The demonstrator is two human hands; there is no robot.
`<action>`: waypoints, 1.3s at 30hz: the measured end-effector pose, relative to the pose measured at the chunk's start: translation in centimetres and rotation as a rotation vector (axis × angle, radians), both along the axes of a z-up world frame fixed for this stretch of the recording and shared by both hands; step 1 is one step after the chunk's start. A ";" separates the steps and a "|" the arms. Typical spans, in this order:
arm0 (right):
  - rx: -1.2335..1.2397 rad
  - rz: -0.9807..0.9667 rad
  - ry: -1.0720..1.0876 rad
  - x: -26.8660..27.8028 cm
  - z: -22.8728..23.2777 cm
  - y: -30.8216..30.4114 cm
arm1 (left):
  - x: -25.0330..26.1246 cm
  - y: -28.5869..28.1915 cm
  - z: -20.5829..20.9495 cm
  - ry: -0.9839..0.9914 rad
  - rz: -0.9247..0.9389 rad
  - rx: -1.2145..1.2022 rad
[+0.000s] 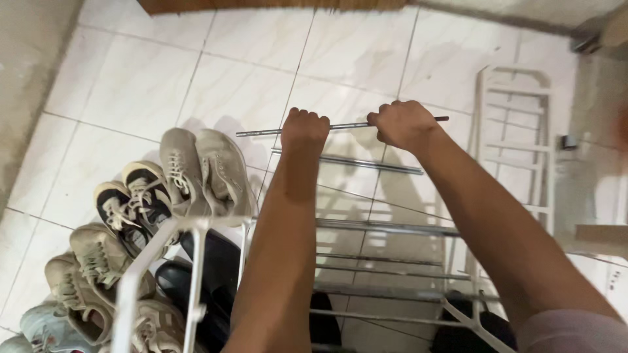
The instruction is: The person assembles a white plastic shoe rack by inserting metal rods into the side frames. They sit on the floor, pick up rods one by one, and slide them into the designated slots on both sides of the rack.
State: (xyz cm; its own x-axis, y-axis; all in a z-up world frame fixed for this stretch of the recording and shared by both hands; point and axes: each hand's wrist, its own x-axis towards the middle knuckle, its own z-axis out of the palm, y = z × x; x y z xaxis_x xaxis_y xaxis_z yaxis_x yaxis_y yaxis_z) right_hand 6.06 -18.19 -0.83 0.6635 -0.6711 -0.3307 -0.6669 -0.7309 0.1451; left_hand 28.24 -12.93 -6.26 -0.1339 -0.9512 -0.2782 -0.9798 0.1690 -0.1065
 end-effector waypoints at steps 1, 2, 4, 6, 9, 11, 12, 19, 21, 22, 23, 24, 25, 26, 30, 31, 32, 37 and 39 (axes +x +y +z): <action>-0.019 -0.025 -0.023 -0.2 1.8 0.6 | -0.4 0.6 1.7 0.004 0.000 -0.047; -0.038 -0.049 -0.046 -0.5 3.6 1.4 | -0.7 1.3 3.4 0.008 -0.001 -0.094; -0.103 -0.096 -0.102 -0.9 7.4 3.0 | -1.3 2.4 7.0 -0.006 -0.009 -0.204; -0.196 -0.138 -0.172 -1.8 11.0 5.5 | -2.4 3.8 10.6 -0.045 -0.021 -0.333; -0.314 -0.161 -0.359 -3.1 15.6 9.6 | -3.6 7.2 15.5 0.038 -0.006 -0.522; -0.305 -0.117 -0.481 -3.5 17.8 12.4 | -4.9 9.3 18.7 0.115 -0.050 -0.532; -0.299 -0.094 -0.541 -3.7 18.8 13.7 | -5.7 10.4 20.2 0.153 -0.073 -0.536; -0.349 -0.077 -0.745 -2.6 22.6 20.0 | -9.4 23.3 28.7 0.366 -0.203 -1.211; -0.317 -0.048 -0.939 -2.4 23.5 22.3 | -9.1 28.6 29.6 0.555 -0.297 -1.051; -0.287 -0.091 -0.984 -2.2 23.9 23.5 | -8.5 31.0 29.6 0.555 -0.313 -0.974; -0.250 -0.137 -1.021 -2.1 24.2 24.7 | -7.8 33.5 29.4 0.560 -0.323 -0.890; -0.211 -0.184 -1.057 -2.0 24.3 25.9 | -7.2 35.6 29.1 0.581 -0.300 -0.771; -0.120 -0.203 -1.087 -1.6 24.6 26.9 | -6.5 37.2 29.0 0.596 -0.276 -0.663; -0.028 -0.222 -1.113 -1.6 24.7 28.0 | -5.8 39.2 28.7 0.593 -0.184 -0.523; 0.197 -0.216 -1.181 -2.2 23.6 30.6 | -1.3 44.0 26.5 0.530 0.158 0.070; 0.226 -0.231 -1.202 -2.1 23.1 31.1 | 0.0 44.3 25.8 0.501 0.233 0.232; 0.254 -0.246 -1.223 -1.9 22.7 31.6 | 1.4 44.7 25.0 0.511 0.307 0.173; 0.287 -0.354 -0.953 0.1 23.5 34.0 | 4.6 44.2 22.6 0.471 0.485 -0.095; 0.211 -0.429 -0.546 0.9 24.7 34.1 | 5.0 43.7 23.3 0.799 0.475 -0.278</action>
State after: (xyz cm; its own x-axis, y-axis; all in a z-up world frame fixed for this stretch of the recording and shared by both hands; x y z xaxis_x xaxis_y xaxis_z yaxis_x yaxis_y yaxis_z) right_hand 6.93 15.88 23.86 0.4638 -0.8678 -0.1783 -0.8382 -0.3647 -0.4054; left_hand 33.24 30.79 17.02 0.2293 -0.9729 -0.0288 -0.7402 -0.1935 0.6439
